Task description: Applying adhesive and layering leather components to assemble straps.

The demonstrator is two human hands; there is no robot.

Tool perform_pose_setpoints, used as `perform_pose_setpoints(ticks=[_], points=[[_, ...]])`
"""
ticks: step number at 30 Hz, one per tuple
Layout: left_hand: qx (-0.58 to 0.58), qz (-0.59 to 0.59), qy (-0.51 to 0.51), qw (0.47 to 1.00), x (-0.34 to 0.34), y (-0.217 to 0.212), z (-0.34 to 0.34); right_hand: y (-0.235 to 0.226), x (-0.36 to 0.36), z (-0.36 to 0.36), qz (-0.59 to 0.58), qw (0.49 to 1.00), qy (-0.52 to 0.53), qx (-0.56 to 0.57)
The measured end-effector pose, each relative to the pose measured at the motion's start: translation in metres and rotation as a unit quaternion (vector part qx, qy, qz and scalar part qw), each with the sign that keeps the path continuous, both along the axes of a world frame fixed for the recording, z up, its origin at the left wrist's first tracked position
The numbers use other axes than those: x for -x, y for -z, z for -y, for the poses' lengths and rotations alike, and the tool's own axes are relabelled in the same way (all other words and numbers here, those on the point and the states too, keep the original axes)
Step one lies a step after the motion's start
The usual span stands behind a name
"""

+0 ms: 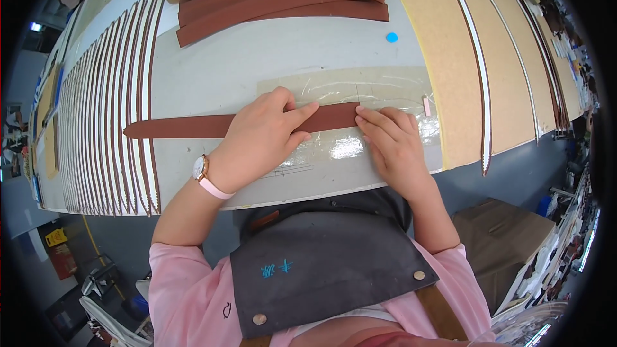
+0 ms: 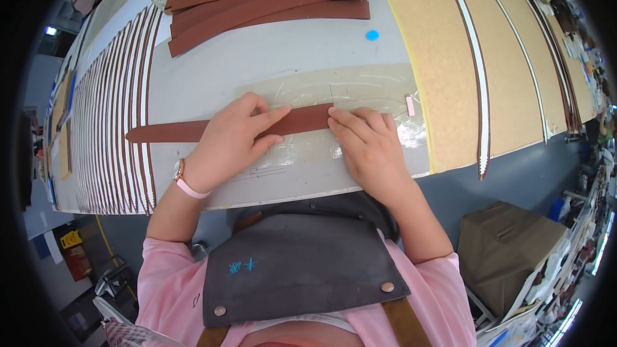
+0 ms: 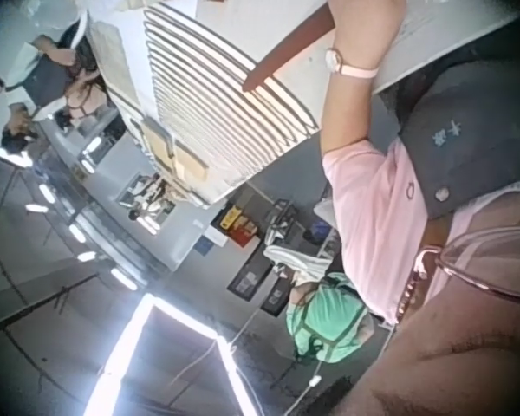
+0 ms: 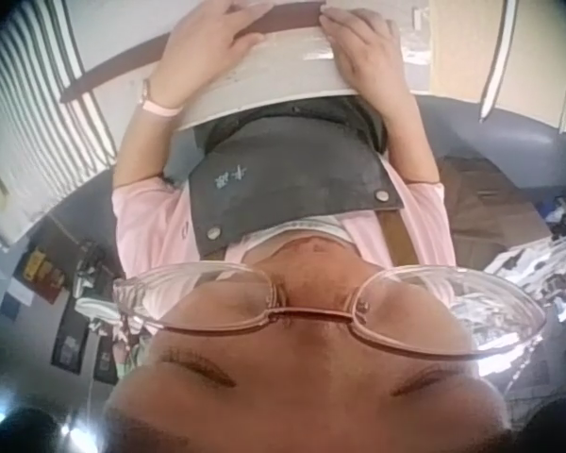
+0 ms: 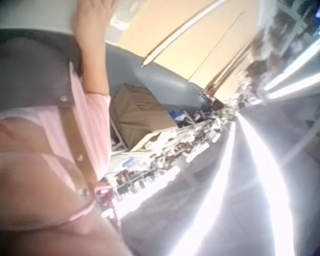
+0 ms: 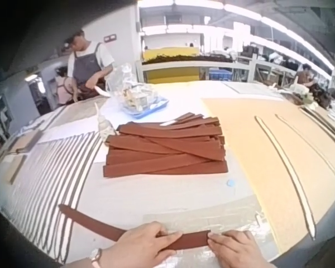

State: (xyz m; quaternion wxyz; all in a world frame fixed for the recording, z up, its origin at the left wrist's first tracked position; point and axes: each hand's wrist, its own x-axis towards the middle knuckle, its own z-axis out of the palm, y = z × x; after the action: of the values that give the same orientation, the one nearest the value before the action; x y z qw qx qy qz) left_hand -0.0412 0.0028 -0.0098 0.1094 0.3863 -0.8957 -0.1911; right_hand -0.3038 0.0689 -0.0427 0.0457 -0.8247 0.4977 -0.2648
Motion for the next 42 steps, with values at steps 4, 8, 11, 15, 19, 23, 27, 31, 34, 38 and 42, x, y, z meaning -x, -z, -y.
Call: perform_pose_setpoints(ticks=[4, 8, 11, 15, 19, 23, 27, 31, 34, 38, 42], points=[[0.014, 0.031, -0.006, 0.999, -0.004, -0.006, -0.005, 0.002, 0.000, 0.000, -0.013, 1.000, -0.002, 0.005], [0.032, 0.019, -0.001, 0.999, -0.023, -0.002, -0.005, 0.000, 0.000, -0.001, -0.008, 1.000, -0.003, 0.004], [0.053, -0.014, 0.027, 0.998, -0.032, 0.002, -0.004, -0.004, 0.001, -0.001, -0.008, 1.000, 0.001, -0.009], [0.085, -0.035, 0.053, 0.994, -0.034, 0.008, -0.003, -0.005, 0.000, 0.000, -0.020, 1.000, -0.002, -0.006], [0.100, -0.055, 0.063, 0.991, -0.035, 0.012, -0.002, -0.009, -0.002, -0.001, -0.026, 1.000, 0.000, -0.016], [0.117, -0.063, 0.065, 0.989, -0.034, 0.015, -0.001, -0.012, 0.007, 0.005, -0.013, 0.999, -0.033, -0.040], [0.128, -0.044, 0.046, 0.990, -0.032, 0.012, -0.006, -0.015, 0.024, 0.054, 0.109, 0.982, 0.122, -0.090], [0.146, -0.068, 0.047, 0.986, -0.031, 0.011, -0.005, -0.012, 0.048, 0.119, 0.047, 0.967, 0.225, -0.111], [0.133, -0.057, 0.042, 0.989, -0.033, 0.015, -0.006, 0.001, 0.052, 0.143, -0.048, 0.967, 0.238, -0.082], [0.144, -0.076, 0.040, 0.986, -0.036, 0.019, -0.005, -0.002, 0.059, 0.147, -0.033, 0.967, 0.230, -0.100], [0.156, -0.086, 0.046, 0.983, -0.038, 0.023, -0.006, -0.018, 0.020, 0.116, 0.151, 0.960, 0.201, -0.123]])
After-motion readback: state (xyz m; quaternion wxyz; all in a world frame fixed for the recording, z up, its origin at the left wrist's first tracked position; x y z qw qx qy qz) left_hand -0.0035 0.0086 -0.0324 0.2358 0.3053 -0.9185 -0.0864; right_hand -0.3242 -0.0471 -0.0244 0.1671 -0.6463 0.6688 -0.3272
